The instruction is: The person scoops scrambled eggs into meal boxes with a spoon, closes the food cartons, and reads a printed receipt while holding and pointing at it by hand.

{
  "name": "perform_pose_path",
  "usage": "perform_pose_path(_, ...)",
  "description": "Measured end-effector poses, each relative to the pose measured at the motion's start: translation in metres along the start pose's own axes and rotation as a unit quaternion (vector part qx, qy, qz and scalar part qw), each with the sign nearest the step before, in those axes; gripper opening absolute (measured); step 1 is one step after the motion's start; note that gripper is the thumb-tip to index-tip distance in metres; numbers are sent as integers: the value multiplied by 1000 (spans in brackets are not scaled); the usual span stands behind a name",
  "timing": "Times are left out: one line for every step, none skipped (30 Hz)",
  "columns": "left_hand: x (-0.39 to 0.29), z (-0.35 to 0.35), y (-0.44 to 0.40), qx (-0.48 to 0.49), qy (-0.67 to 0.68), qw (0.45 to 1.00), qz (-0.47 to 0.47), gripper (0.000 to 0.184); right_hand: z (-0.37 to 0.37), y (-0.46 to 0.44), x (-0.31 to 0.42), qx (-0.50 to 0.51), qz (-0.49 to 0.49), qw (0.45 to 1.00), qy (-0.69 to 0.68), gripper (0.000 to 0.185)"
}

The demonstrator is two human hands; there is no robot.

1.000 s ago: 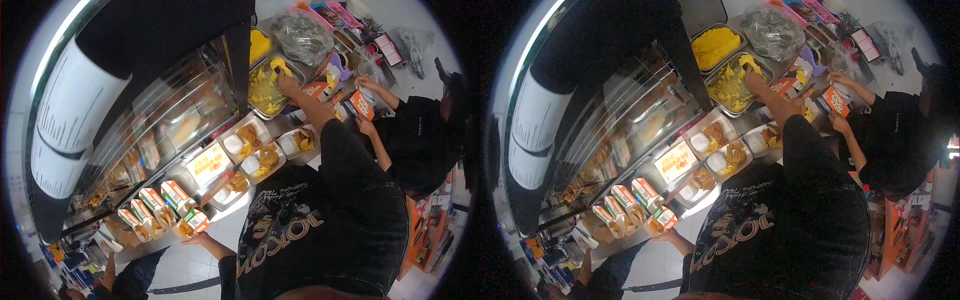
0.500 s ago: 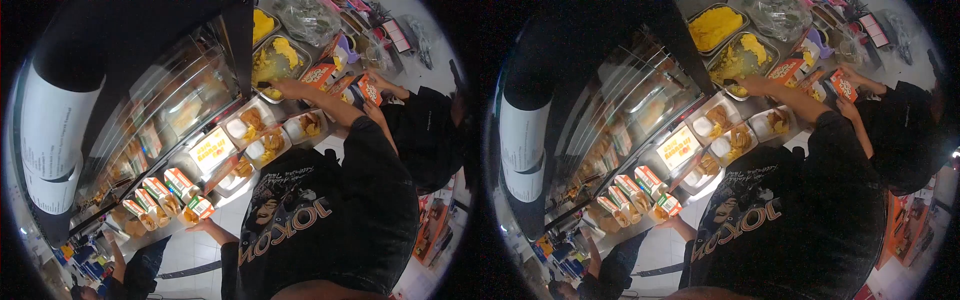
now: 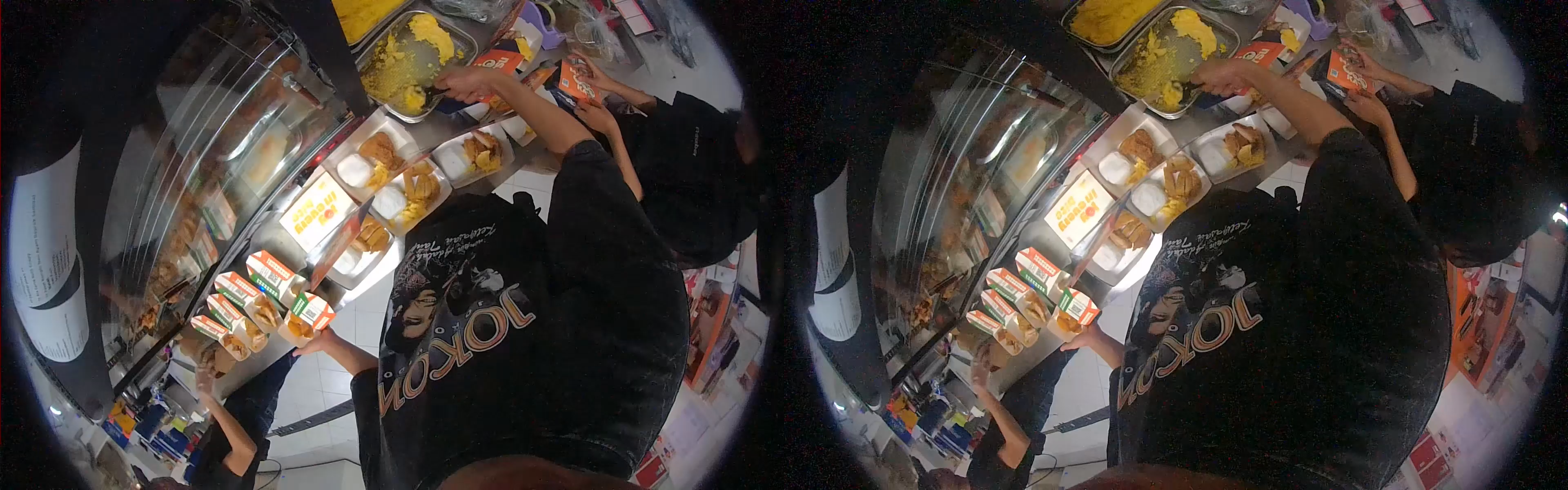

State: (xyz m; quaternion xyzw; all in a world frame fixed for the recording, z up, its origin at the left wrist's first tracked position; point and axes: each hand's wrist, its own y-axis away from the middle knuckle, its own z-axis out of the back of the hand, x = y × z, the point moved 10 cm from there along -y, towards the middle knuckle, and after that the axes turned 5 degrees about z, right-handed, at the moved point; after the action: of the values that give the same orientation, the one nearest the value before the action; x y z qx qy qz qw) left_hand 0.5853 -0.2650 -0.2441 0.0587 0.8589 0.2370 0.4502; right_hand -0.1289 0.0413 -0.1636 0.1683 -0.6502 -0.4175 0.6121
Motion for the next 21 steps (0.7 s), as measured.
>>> perform_pose_path(1, 2, 0, -13, 17, 1000, 19, 101, 8, -1, -3, -15, 5, 1000, -5, 28)
perform_pose_path(2, 1, 1, -12, 23, 999, 21, 101, 14, 1, -1, -29, 12, 999, -8, 27)
perform_pose_path(3, -1, 1, -9, 29, 999, 23, 102, 18, 7, 8, -20, 67, 997, -14, 26)
perform_pose_path(6, -2, 2, -6, 36, 999, 27, 102, 24, 17, 12, -57, 69, 996, -9, 26)
perform_pose_path(6, -1, -1, 3, 36, 999, 26, 103, 26, 28, 16, -93, 70, 993, -5, 27)
perform_pose_path(7, -1, -4, 13, 34, 999, 26, 104, 34, 36, 17, -130, 70, 989, -1, 28)
perform_pose_path(5, -6, -1, 22, 32, 999, 26, 105, 29, 37, 23, -82, 90, 992, -18, 38)
perform_pose_path(7, -8, 2, 13, 39, 998, 40, 106, 39, 45, 23, -135, 93, 986, 10, 40)
perform_pose_path(9, -8, 5, 0, 45, 998, 53, 106, 44, 56, 20, -184, 96, 977, 38, 42)
perform_pose_path(8, -9, 11, -16, 49, 997, 63, 106, 44, 67, 26, -228, 97, 967, 65, 44)
perform_pose_path(8, -2, 5, -15, 34, 997, 66, 109, 39, 69, 26, -213, 110, 971, 29, 44)
perform_pose_path(11, 4, 0, -9, 55, 995, 83, 110, 40, 74, 22, -200, 121, 972, -7, 44)
perform_pose_path(11, 11, -9, 8, 47, 996, 78, 110, 41, 81, 15, -190, 129, 972, -46, 44)
perform_pose_path(10, 5, -5, 26, 37, 996, 78, 110, 40, 92, 11, -184, 134, 970, -85, 44)
perform_pose_path(12, 6, 0, 8, 50, 994, 93, 108, 39, 107, 6, -184, 125, 972, -75, 43)
perform_pose_path(11, 6, 6, -4, 38, 995, 92, 108, 33, 130, 6, -185, 117, 974, -64, 42)
perform_pose_path(10, 7, 8, -14, 28, 996, 89, 107, 25, 153, 9, -186, 112, 975, -51, 41)
perform_pose_path(9, 8, 8, -24, 17, 996, 86, 107, 13, 182, 12, -192, 102, 972, -83, 41)
perform_pose_path(9, 6, 10, -33, 7, 996, 84, 106, -2, 206, 10, -199, 91, 969, -116, 40)
perform_pose_path(10, -1, 14, -38, 3, 996, 84, 106, -11, 222, 3, -207, 93, 969, -95, 39)
perform_pose_path(10, -7, 18, -45, -1, 996, 83, 105, -19, 236, -11, -213, 94, 970, -74, 39)
